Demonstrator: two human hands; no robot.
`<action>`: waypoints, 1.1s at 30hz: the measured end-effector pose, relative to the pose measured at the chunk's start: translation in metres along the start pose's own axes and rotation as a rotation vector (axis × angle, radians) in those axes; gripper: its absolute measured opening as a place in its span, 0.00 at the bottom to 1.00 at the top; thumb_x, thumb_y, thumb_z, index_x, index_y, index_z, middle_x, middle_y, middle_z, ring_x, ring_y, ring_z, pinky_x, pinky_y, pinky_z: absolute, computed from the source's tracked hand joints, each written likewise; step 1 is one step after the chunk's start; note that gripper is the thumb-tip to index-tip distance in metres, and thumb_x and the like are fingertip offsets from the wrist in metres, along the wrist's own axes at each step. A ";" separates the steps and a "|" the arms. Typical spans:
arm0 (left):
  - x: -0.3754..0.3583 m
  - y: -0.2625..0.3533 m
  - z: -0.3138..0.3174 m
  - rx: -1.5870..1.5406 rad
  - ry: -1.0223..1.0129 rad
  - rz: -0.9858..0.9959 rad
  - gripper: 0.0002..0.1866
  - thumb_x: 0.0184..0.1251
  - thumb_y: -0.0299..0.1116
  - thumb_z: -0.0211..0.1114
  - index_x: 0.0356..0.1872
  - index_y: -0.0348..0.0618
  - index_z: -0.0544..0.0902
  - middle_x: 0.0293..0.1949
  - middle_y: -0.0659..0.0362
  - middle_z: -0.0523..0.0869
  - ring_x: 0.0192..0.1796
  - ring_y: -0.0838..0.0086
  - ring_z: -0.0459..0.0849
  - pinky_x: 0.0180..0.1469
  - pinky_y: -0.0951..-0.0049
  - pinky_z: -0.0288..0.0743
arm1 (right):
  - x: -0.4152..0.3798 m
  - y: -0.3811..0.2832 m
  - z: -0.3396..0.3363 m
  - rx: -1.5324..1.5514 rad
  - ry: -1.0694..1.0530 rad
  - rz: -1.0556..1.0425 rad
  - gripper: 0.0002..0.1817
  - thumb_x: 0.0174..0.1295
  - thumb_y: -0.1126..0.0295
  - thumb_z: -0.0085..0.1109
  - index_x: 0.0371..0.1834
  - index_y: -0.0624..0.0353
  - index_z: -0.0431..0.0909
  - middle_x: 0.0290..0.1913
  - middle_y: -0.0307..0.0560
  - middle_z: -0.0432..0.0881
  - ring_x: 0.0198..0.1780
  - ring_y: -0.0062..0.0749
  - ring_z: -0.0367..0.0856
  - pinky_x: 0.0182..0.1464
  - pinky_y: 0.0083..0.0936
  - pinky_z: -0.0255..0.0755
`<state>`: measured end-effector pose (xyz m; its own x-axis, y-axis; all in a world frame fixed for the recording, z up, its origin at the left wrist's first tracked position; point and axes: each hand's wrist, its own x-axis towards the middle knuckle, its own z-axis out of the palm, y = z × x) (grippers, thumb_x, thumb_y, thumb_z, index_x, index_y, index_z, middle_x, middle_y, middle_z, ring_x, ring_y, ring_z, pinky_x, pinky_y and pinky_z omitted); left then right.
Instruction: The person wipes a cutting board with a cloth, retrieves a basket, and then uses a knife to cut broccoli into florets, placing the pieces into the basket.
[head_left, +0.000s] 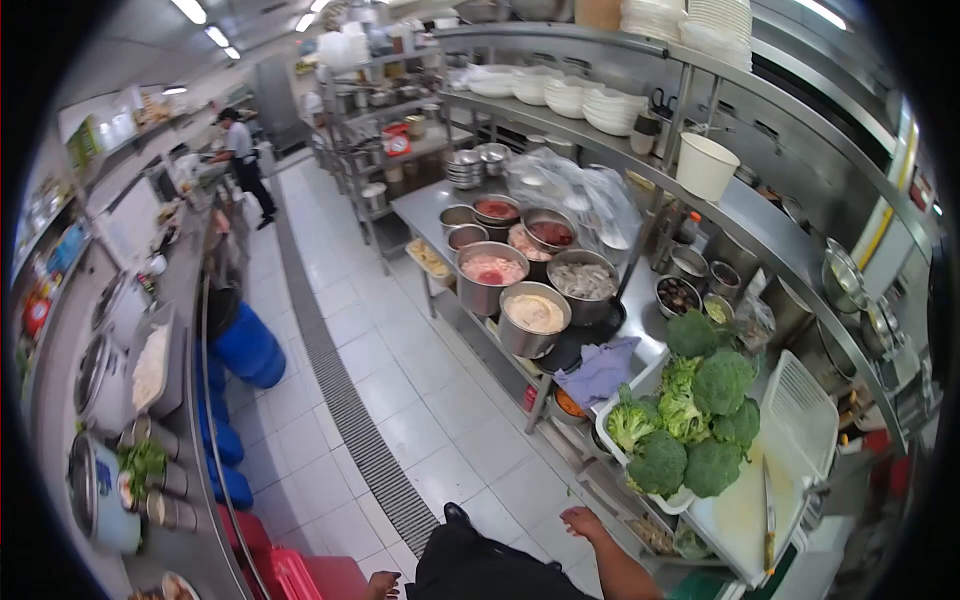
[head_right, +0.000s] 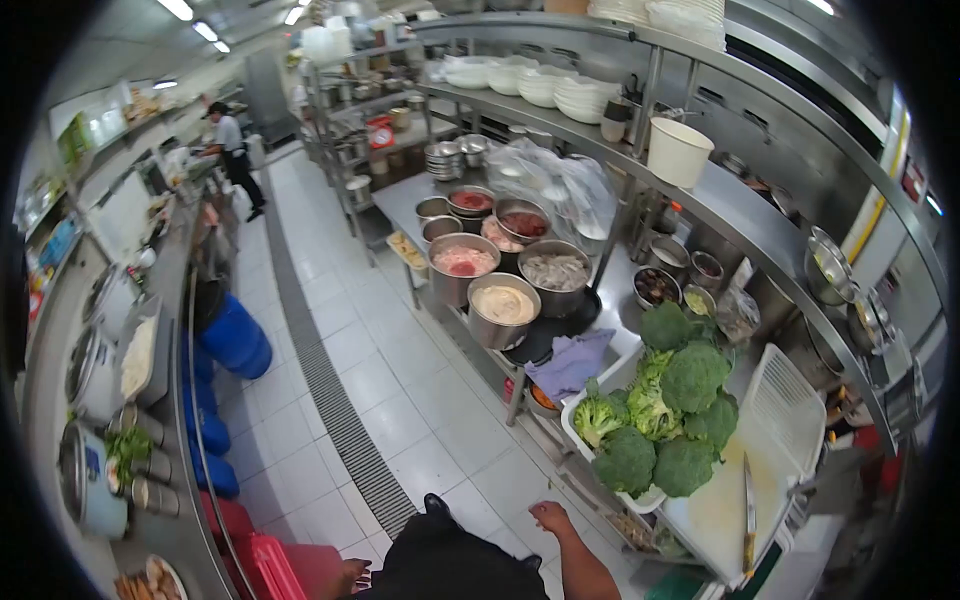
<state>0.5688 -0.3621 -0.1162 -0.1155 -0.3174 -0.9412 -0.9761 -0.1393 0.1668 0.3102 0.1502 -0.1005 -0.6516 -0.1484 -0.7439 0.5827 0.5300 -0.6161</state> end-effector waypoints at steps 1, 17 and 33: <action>0.018 0.000 -0.021 -0.066 -0.117 0.015 0.17 0.76 0.42 0.64 0.58 0.45 0.79 0.49 0.51 0.82 0.40 0.58 0.84 0.41 0.53 0.81 | 0.005 -0.010 0.010 0.018 0.008 -0.004 0.23 0.68 0.48 0.65 0.52 0.55 0.85 0.42 0.42 0.87 0.36 0.28 0.87 0.34 0.28 0.80; 0.030 0.305 -0.132 -0.080 -0.054 0.599 0.18 0.74 0.48 0.64 0.55 0.50 0.80 0.44 0.59 0.83 0.36 0.66 0.84 0.36 0.62 0.81 | 0.090 -0.315 -0.090 -0.219 1.455 -0.446 0.26 0.68 0.68 0.56 0.70 0.59 0.74 0.77 0.63 0.65 0.74 0.62 0.67 0.74 0.49 0.65; 0.025 0.351 -0.129 -0.073 -0.093 0.411 0.20 0.73 0.42 0.64 0.60 0.43 0.83 0.49 0.58 0.88 0.44 0.66 0.87 0.44 0.60 0.85 | 0.117 -0.293 -0.016 -0.206 0.784 -0.123 0.25 0.73 0.55 0.46 0.39 0.66 0.86 0.41 0.67 0.87 0.47 0.63 0.87 0.50 0.56 0.77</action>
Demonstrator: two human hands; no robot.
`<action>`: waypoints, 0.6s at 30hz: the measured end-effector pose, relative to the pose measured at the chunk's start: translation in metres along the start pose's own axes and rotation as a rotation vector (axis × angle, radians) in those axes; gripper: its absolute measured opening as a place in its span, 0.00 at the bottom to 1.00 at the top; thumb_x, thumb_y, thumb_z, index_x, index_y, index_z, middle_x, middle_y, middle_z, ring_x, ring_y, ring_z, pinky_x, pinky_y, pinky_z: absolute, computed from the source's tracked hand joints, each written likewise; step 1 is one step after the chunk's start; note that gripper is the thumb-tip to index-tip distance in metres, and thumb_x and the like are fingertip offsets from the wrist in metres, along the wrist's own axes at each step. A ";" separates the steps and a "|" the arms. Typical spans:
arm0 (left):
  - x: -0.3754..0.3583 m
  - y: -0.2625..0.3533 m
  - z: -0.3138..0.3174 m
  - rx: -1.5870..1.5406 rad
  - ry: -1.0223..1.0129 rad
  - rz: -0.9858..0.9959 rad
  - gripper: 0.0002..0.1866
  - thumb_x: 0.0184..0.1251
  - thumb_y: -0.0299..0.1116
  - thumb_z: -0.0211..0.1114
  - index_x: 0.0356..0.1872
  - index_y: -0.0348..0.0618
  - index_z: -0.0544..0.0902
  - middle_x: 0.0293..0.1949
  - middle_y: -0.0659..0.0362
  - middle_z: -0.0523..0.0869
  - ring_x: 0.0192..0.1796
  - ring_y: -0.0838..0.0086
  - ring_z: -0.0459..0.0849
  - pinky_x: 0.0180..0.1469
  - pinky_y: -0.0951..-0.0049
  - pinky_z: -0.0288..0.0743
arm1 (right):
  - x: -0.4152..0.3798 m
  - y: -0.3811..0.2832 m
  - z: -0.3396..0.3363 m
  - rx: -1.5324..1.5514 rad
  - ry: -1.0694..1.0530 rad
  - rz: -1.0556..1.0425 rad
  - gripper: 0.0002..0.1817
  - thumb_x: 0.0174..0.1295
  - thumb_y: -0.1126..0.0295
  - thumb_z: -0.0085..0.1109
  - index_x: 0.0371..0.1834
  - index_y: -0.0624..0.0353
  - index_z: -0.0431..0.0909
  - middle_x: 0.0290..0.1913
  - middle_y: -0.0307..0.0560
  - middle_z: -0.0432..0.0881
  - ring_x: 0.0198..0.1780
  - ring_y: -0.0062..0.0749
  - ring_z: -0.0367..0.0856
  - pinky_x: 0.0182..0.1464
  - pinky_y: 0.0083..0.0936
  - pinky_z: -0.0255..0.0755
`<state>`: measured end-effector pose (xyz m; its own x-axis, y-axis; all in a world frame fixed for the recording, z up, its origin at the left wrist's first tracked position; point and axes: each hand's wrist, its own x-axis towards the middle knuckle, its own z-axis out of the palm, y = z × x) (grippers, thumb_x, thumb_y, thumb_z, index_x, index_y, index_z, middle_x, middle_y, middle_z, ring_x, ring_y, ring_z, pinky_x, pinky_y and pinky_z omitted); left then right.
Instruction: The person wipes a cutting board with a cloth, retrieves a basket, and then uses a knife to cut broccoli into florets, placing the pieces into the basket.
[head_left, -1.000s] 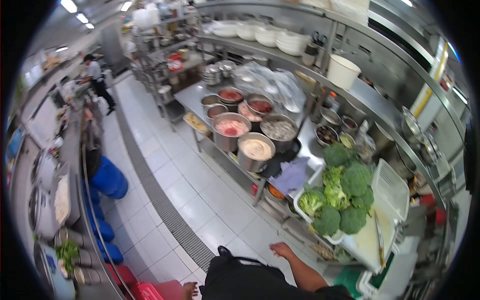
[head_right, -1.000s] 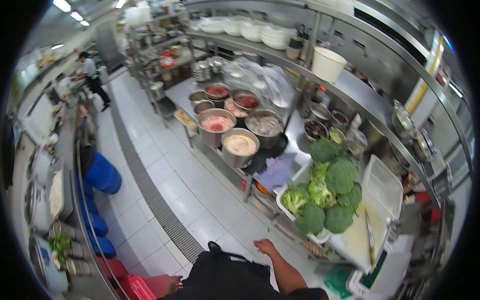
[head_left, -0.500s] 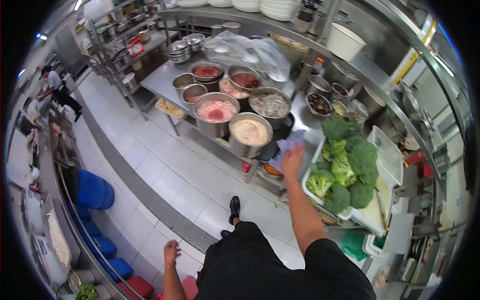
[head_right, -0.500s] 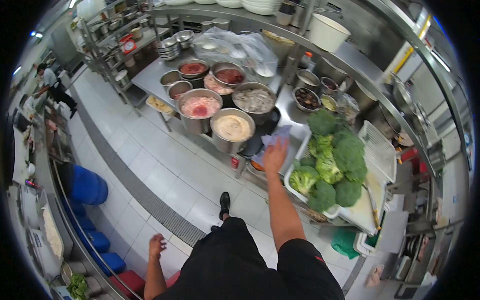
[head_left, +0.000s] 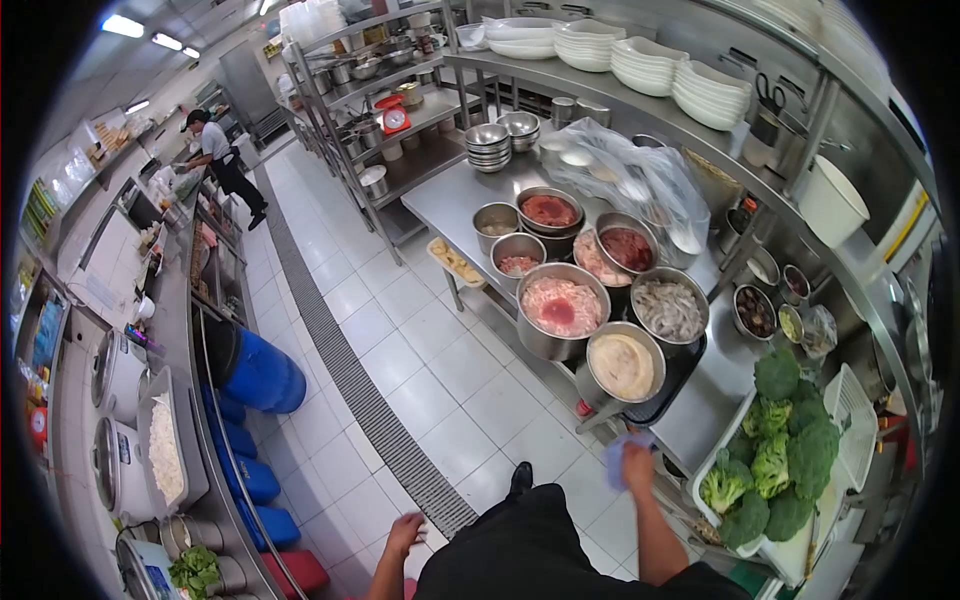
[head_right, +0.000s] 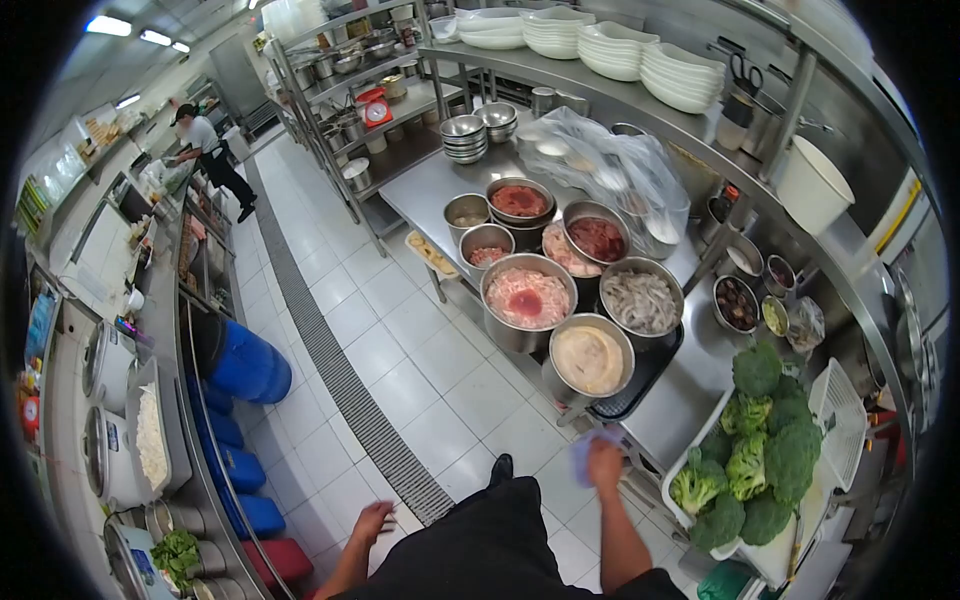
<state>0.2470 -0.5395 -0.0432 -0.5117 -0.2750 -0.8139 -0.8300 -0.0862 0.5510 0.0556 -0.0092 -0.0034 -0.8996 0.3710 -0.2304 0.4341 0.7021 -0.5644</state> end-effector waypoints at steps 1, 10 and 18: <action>0.000 0.045 0.023 0.014 -0.098 0.059 0.23 0.76 0.46 0.64 0.65 0.45 0.81 0.53 0.59 0.87 0.50 0.65 0.87 0.45 0.59 0.85 | -0.019 -0.022 0.019 0.065 -0.050 -0.045 0.24 0.74 0.53 0.50 0.40 0.65 0.87 0.39 0.68 0.87 0.48 0.59 0.88 0.51 0.51 0.78; 0.057 0.320 0.111 -0.756 -0.570 0.335 0.23 0.77 0.53 0.60 0.61 0.49 0.82 0.51 0.57 0.89 0.53 0.64 0.88 0.55 0.55 0.85 | -0.020 -0.251 0.019 0.604 -0.728 -0.676 0.24 0.75 0.52 0.60 0.68 0.49 0.79 0.67 0.54 0.80 0.61 0.44 0.83 0.63 0.35 0.77; 0.088 0.603 0.079 -0.399 -0.471 0.865 0.19 0.75 0.44 0.65 0.57 0.43 0.82 0.46 0.61 0.87 0.47 0.74 0.87 0.46 0.70 0.84 | 0.009 -0.100 0.021 0.217 -0.661 -0.116 0.26 0.71 0.48 0.62 0.64 0.53 0.83 0.61 0.52 0.85 0.59 0.43 0.85 0.63 0.35 0.77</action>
<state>-0.3161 -0.5395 0.2031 -0.9983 -0.0021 -0.0581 -0.0532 -0.3698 0.9276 0.0034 -0.0889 0.0343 -0.8097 -0.1940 -0.5538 0.3764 0.5522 -0.7439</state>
